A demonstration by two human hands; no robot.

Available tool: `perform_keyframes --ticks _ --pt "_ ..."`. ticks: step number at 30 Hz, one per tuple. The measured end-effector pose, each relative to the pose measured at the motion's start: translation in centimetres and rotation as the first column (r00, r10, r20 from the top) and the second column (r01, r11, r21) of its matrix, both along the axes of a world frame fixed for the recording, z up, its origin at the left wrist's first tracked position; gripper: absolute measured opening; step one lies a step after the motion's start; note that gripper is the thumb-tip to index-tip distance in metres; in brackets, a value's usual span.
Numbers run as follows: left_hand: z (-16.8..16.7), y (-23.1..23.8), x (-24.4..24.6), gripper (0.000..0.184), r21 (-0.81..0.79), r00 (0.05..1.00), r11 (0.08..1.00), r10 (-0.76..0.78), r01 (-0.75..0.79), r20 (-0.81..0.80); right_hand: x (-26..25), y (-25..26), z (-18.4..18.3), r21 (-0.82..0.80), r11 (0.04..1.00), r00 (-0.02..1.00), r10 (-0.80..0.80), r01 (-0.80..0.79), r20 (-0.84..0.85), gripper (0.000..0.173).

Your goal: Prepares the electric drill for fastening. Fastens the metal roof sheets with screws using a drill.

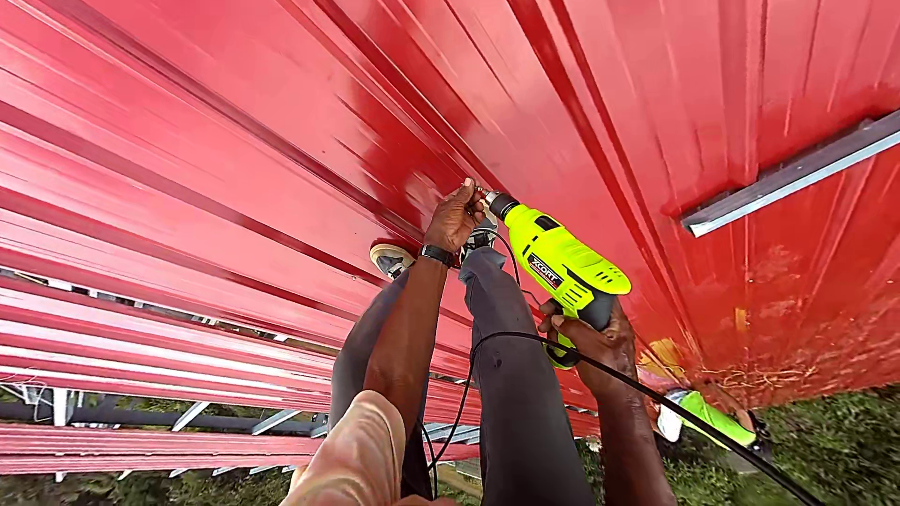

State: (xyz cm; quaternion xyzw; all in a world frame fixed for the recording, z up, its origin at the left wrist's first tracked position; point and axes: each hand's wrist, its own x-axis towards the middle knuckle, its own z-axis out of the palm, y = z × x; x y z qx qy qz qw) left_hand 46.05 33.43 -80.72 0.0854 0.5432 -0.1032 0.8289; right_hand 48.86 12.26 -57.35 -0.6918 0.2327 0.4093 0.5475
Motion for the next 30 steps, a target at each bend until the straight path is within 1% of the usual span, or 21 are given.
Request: perform_keyframes --ticks 6,14,17,19,24,26,30 --pt "0.0 0.7 -0.4 0.020 -0.004 0.997 0.999 -0.040 0.040 0.063 -0.3 0.7 0.0 -0.014 0.999 0.999 0.033 -0.033 0.018 0.054" --pt "-0.4 1.0 -0.5 0.017 -0.048 0.994 0.994 -0.092 0.095 0.061 -0.4 0.5 -0.2 -0.026 0.999 0.999 0.045 -0.045 0.015 0.055" --pt "-0.9 0.5 -0.6 0.018 -0.087 0.994 0.991 -0.097 0.101 0.048 -0.6 0.6 -0.4 -0.091 0.992 0.995 0.095 -0.092 0.029 0.058" --pt "-1.5 0.0 -0.7 0.018 -0.118 0.995 0.988 -0.099 0.100 0.012 -0.8 0.7 -0.8 -0.162 0.976 0.988 0.153 -0.144 0.039 0.061" --pt "-4.4 -1.8 -0.8 0.022 -0.198 0.994 0.978 -0.081 0.066 -0.068 -1.8 0.5 -3.2 -0.325 0.916 0.961 0.270 -0.236 0.065 0.071" --pt "-5.1 -2.2 -0.2 0.022 -0.206 0.990 0.977 -0.082 0.057 -0.119 -1.9 0.4 -4.3 -0.358 0.897 0.952 0.300 -0.259 0.062 0.074" --pt "-6.5 -2.8 0.9 0.025 -0.207 0.987 0.978 -0.054 0.022 -0.150 -1.7 0.4 -6.1 -0.391 0.872 0.938 0.343 -0.294 0.059 0.076"
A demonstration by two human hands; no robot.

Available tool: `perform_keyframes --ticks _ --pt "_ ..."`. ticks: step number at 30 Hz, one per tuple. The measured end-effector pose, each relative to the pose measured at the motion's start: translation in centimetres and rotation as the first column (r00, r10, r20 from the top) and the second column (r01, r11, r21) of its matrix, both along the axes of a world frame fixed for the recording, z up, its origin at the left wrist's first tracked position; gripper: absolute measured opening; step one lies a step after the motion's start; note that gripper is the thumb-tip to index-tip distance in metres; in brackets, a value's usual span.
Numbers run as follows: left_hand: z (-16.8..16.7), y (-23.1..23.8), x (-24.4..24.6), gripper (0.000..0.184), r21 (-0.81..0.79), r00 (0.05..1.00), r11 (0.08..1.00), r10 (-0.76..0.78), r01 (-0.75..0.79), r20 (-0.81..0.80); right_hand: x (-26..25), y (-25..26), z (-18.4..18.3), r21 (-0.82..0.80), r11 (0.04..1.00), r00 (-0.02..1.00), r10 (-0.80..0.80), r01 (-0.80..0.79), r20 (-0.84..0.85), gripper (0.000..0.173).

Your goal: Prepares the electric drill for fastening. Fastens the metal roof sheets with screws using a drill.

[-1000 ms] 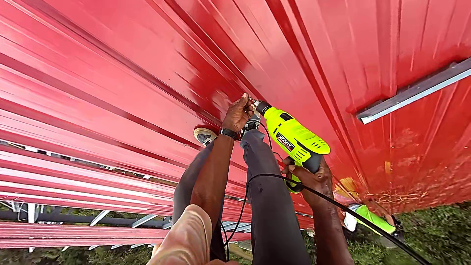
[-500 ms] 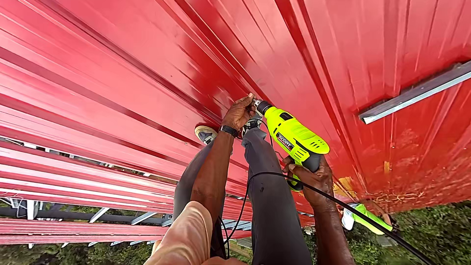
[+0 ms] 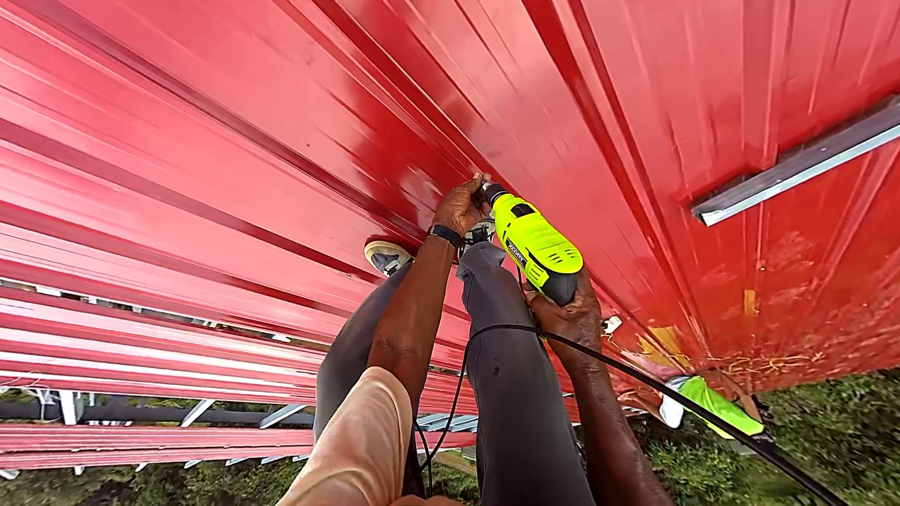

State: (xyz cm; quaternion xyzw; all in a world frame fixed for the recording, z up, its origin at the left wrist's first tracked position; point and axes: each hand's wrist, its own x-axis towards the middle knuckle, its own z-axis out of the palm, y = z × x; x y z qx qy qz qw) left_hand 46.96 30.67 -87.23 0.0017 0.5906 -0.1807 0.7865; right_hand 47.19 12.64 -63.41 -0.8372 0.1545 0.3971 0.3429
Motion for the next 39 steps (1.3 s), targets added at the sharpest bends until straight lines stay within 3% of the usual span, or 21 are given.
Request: perform_keyframes --ticks 8,26,31,36,39 --pt "-0.2 -0.4 1.5 0.022 0.065 0.995 0.996 0.066 -0.061 -0.075 0.5 0.3 -1.3 -0.035 0.999 0.999 0.038 -0.038 -0.009 0.075" --pt "-0.8 0.2 1.5 0.021 0.058 0.996 0.997 0.048 -0.043 -0.074 1.1 1.5 -1.4 -0.087 0.991 0.995 0.097 -0.099 -0.029 0.077" --pt "-0.4 -0.4 1.2 0.029 0.064 0.994 0.993 0.098 -0.095 -0.050 1.8 2.8 -1.0 -0.211 0.955 0.978 0.195 -0.207 -0.076 0.076" --pt "3.6 -1.2 0.9 0.045 0.132 0.989 0.983 0.135 -0.126 -0.059 1.5 4.1 -0.6 -0.255 0.922 0.956 0.276 -0.291 -0.094 0.074" --pt "9.3 -0.9 0.7 0.066 0.170 1.000 0.985 -0.027 0.028 -0.009 1.2 4.5 -0.5 -0.263 0.914 0.951 0.295 -0.310 -0.095 0.075"
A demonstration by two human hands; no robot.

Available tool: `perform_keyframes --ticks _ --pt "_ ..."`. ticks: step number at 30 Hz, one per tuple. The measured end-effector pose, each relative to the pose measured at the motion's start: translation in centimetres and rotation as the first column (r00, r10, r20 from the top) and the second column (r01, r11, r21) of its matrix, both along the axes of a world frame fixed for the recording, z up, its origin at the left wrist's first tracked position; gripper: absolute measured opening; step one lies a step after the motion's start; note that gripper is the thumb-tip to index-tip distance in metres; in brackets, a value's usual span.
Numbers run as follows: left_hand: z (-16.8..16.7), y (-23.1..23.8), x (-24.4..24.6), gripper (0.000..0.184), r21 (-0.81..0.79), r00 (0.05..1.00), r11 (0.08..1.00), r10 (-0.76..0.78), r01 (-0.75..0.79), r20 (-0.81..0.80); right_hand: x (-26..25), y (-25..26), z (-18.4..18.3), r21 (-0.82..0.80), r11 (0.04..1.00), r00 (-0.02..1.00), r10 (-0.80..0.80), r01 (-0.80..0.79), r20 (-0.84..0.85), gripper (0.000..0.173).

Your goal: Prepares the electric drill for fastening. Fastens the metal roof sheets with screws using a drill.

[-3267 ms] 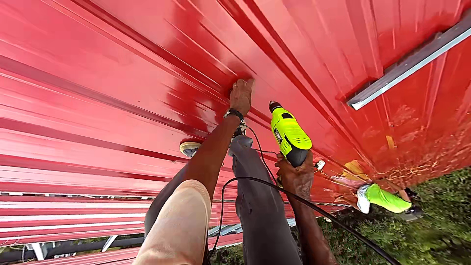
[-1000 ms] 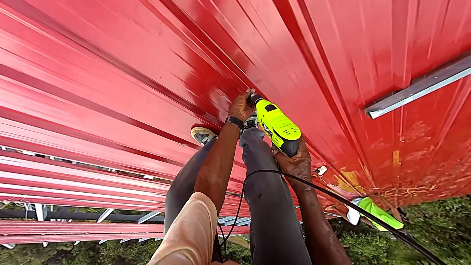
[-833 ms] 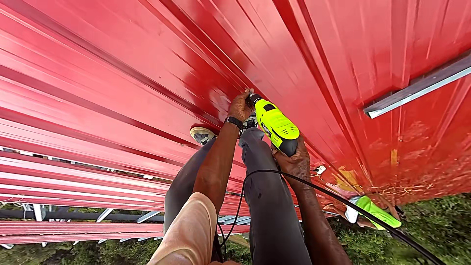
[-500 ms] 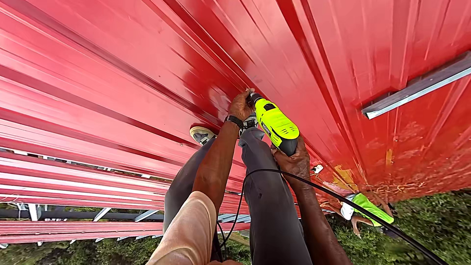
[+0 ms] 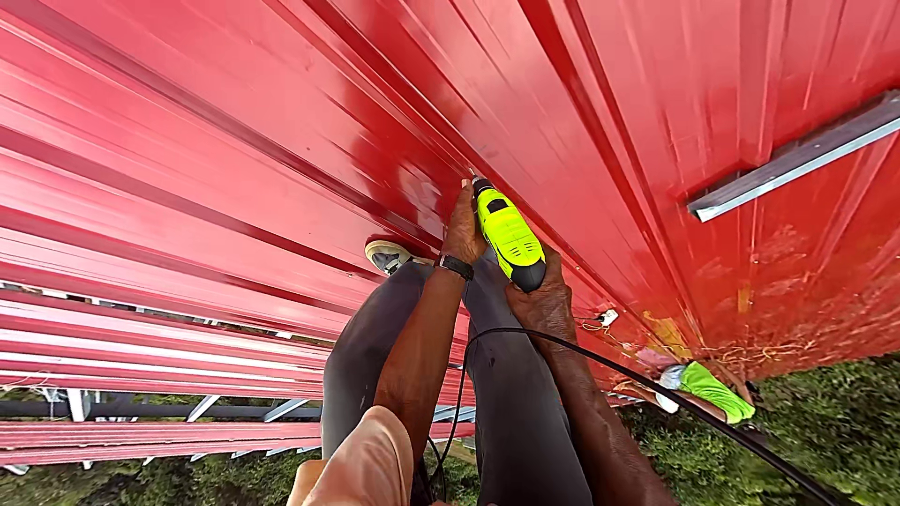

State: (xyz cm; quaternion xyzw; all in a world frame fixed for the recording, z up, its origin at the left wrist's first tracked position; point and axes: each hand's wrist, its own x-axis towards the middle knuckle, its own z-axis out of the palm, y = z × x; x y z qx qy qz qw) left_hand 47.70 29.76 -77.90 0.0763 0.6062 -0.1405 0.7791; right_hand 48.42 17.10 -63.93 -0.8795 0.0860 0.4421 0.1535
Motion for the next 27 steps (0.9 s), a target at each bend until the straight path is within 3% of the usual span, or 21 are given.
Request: perform_keyframes --ticks 3,11,14,18,22,27 --pt "5.9 0.5 0.1 0.078 0.021 0.969 0.971 -0.238 0.237 0.068 0.1 -0.1 0.1 0.004 1.000 1.000 -0.024 0.024 -0.019 0.075" --pt "6.9 -0.5 0.8 0.065 0.073 0.907 0.904 -0.422 0.421 0.000 0.4 -0.3 -0.2 0.014 0.994 0.994 -0.104 0.105 -0.033 0.073" --pt "6.4 -0.7 1.5 0.064 0.078 0.920 0.917 -0.391 0.391 -0.015 0.5 -0.2 -0.1 0.019 0.993 0.993 -0.115 0.116 -0.040 0.073" --pt "4.2 -1.3 2.4 0.053 0.036 0.975 0.975 -0.218 0.220 -0.055 0.4 0.0 0.0 0.000 0.995 0.994 -0.097 0.097 -0.045 0.074" --pt "6.2 -0.8 1.3 0.058 0.087 0.921 0.917 -0.389 0.388 -0.013 0.5 0.2 0.0 -0.008 0.994 0.992 -0.112 0.112 -0.060 0.073" --pt "6.3 -0.7 1.1 0.060 0.094 0.917 0.913 -0.398 0.397 -0.010 0.3 0.2 0.0 -0.003 0.995 0.994 -0.101 0.101 -0.038 0.074"
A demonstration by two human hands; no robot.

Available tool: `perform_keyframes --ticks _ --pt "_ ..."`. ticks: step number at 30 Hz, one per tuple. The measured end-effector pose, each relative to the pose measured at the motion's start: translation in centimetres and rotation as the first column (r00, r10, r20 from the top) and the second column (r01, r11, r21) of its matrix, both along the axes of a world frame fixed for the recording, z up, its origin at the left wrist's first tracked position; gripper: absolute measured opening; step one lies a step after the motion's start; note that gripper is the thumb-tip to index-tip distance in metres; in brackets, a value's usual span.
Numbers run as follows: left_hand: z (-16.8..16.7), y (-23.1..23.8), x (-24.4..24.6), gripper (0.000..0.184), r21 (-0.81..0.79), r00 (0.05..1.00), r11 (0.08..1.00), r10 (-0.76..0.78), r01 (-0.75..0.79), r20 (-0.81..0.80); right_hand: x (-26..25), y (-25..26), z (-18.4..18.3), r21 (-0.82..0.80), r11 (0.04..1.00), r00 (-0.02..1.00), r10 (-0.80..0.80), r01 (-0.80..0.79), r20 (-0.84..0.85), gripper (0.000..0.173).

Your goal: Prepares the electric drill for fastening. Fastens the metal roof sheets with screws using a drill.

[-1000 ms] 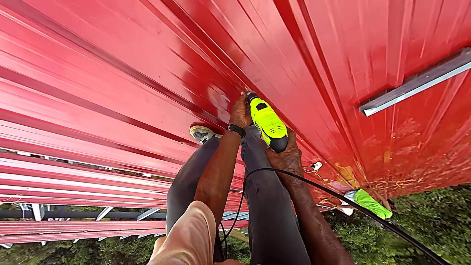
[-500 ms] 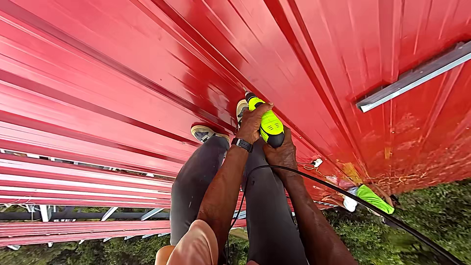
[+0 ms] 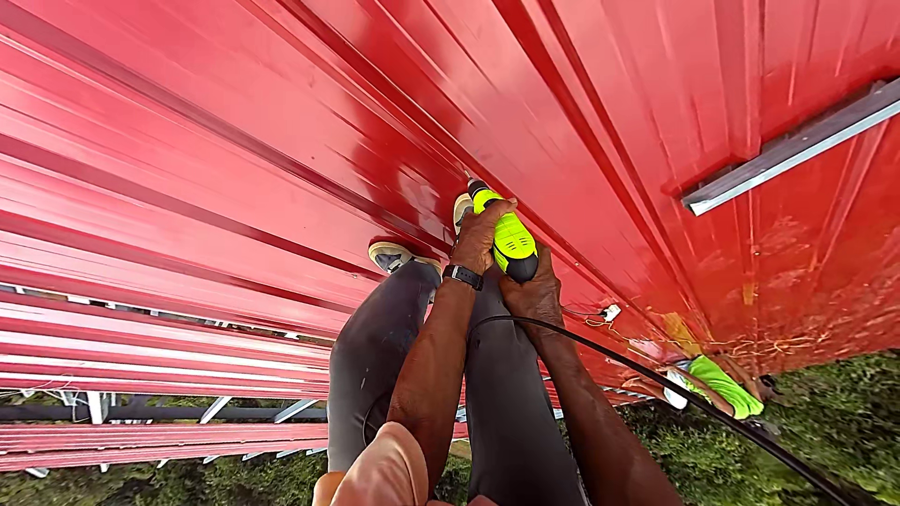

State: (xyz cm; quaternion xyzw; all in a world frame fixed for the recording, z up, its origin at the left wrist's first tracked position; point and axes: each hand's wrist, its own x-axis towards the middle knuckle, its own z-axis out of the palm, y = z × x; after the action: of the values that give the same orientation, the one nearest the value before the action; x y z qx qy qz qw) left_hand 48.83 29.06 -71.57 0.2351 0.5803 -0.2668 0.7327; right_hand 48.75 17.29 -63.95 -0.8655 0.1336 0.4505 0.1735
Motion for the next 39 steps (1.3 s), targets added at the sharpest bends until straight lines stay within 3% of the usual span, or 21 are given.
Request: perform_keyframes --ticks 9,16,22,39 --pt "-0.2 0.0 0.0 0.060 0.009 0.999 0.999 0.031 -0.031 0.008 0.2 0.0 0.1 0.010 1.000 1.000 0.016 -0.016 0.010 0.073" --pt "0.4 -0.2 -0.7 0.059 0.027 0.997 0.997 -0.070 0.070 -0.008 0.4 -0.1 0.1 -0.007 0.999 0.999 0.031 -0.031 0.007 0.073" --pt "0.1 -0.3 0.2 0.056 0.024 1.000 1.000 0.012 -0.012 0.005 0.7 -0.3 0.0 0.000 1.000 1.000 0.029 -0.029 -0.009 0.073" --pt "-0.3 -0.3 0.1 0.059 0.012 1.000 1.000 0.020 -0.020 0.010 0.8 -0.3 -0.2 0.014 0.999 0.999 0.038 -0.038 -0.002 0.071"
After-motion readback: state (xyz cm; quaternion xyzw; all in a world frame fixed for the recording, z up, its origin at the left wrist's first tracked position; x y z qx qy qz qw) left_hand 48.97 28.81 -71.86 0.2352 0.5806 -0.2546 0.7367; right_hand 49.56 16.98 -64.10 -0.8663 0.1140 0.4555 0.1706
